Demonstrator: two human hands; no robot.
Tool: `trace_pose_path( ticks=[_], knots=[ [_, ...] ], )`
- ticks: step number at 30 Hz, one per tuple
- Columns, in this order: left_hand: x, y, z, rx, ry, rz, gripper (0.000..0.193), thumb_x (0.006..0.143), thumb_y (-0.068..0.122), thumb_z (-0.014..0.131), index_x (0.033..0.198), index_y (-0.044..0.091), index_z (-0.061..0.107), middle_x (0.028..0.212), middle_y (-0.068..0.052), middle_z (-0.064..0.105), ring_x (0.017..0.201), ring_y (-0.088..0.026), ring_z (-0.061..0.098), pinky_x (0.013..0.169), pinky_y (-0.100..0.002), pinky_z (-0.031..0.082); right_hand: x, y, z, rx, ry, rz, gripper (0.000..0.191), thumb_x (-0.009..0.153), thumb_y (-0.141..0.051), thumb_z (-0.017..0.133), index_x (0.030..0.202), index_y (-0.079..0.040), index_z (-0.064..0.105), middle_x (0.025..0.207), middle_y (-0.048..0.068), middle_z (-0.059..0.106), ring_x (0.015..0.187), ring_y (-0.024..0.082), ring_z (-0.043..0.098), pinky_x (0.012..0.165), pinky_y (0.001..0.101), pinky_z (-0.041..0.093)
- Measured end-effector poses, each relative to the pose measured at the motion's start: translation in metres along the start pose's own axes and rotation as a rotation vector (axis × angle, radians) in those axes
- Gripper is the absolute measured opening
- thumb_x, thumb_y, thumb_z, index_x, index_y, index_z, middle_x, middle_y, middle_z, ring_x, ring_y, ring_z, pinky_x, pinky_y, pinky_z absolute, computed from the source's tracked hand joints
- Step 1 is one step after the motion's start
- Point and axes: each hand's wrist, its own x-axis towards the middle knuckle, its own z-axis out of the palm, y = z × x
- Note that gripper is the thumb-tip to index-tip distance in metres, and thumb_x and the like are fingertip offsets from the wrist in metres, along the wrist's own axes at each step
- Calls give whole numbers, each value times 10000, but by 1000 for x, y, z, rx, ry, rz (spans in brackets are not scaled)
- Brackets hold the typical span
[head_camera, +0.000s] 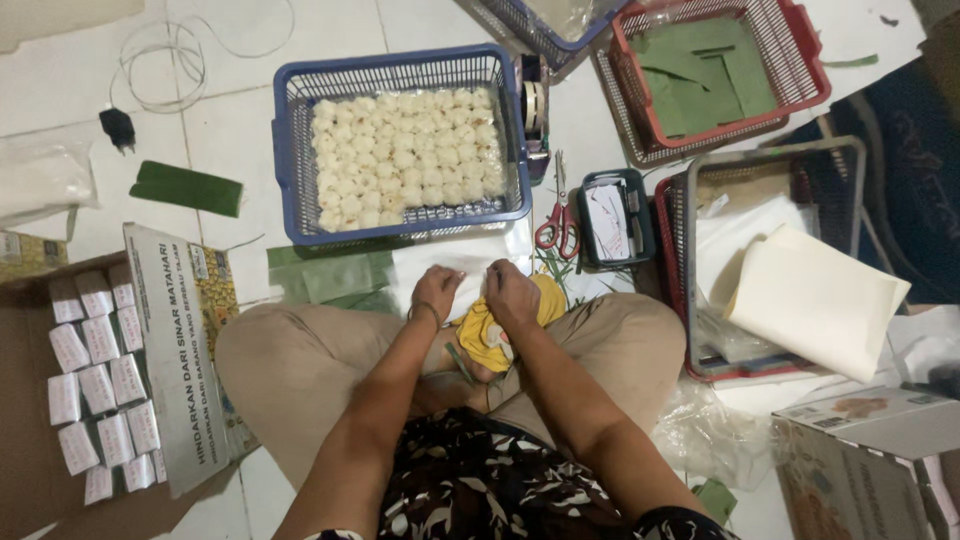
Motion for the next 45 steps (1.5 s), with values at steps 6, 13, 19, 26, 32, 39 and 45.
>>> trace_pose_path(
  ticks=[6, 13, 19, 26, 32, 39, 45],
  knots=[
    [-2, -13, 2, -829, 21, -471, 236, 801, 29, 694, 950, 109, 530, 984, -116, 770, 770, -228, 758, 600, -384, 581, 1, -1, 5, 0, -111, 152, 339, 989, -370, 577, 1265, -175, 609, 980, 161, 743, 910, 408, 694, 838, 515, 510],
    [-19, -24, -16, -1375, -236, -850, 228, 936, 59, 715, 1148, -18, 680, 1073, -139, 727, 972, -256, 710, 811, -399, 616, -1, 0, 6, 7, -71, -11, 558, 763, -213, 646, 1312, -156, 557, 1065, 156, 738, 969, 403, 684, 789, 496, 512],
    [129, -12, -203, -1276, 648, -450, 348, 1049, 157, 431, 1375, 46, 481, 1393, -193, 550, 1244, -279, 589, 1068, -459, 472, -1, -15, -1, -15, -131, 103, 330, 1004, -312, 601, 1288, -144, 597, 1051, 142, 732, 965, 379, 690, 856, 482, 513],
    [207, 33, -223, 805, 838, 559, 261, 1046, 204, 653, 1301, 146, 662, 1276, -128, 648, 1240, -324, 626, 1132, -513, 488, 0, -21, -3, -28, -128, 102, 348, 990, -321, 605, 1284, -134, 608, 1063, 140, 727, 962, 384, 683, 850, 485, 507],
    [167, -14, -122, 762, -108, -108, 142, 891, 113, 635, 947, 42, 744, 1053, -207, 704, 1008, -372, 688, 826, -480, 579, 0, -16, 1, -16, -105, 57, 333, 967, -293, 621, 1257, -131, 618, 1082, 131, 720, 955, 367, 692, 837, 475, 520],
    [168, -18, -91, 636, -249, -605, 197, 931, 100, 618, 1062, 45, 755, 1145, -234, 708, 1100, -373, 685, 913, -454, 576, -2, -13, 2, -42, -108, 25, 291, 950, -262, 629, 1208, -127, 631, 1095, 138, 703, 937, 372, 682, 814, 477, 524],
    [164, -14, -87, 535, -223, -711, 220, 958, 129, 603, 1061, 42, 776, 1173, -224, 717, 1116, -364, 696, 939, -429, 578, 1, -15, 1, -89, -143, 19, 239, 961, -256, 601, 1152, -118, 646, 1076, 138, 673, 920, 381, 669, 810, 492, 516]
  ],
)
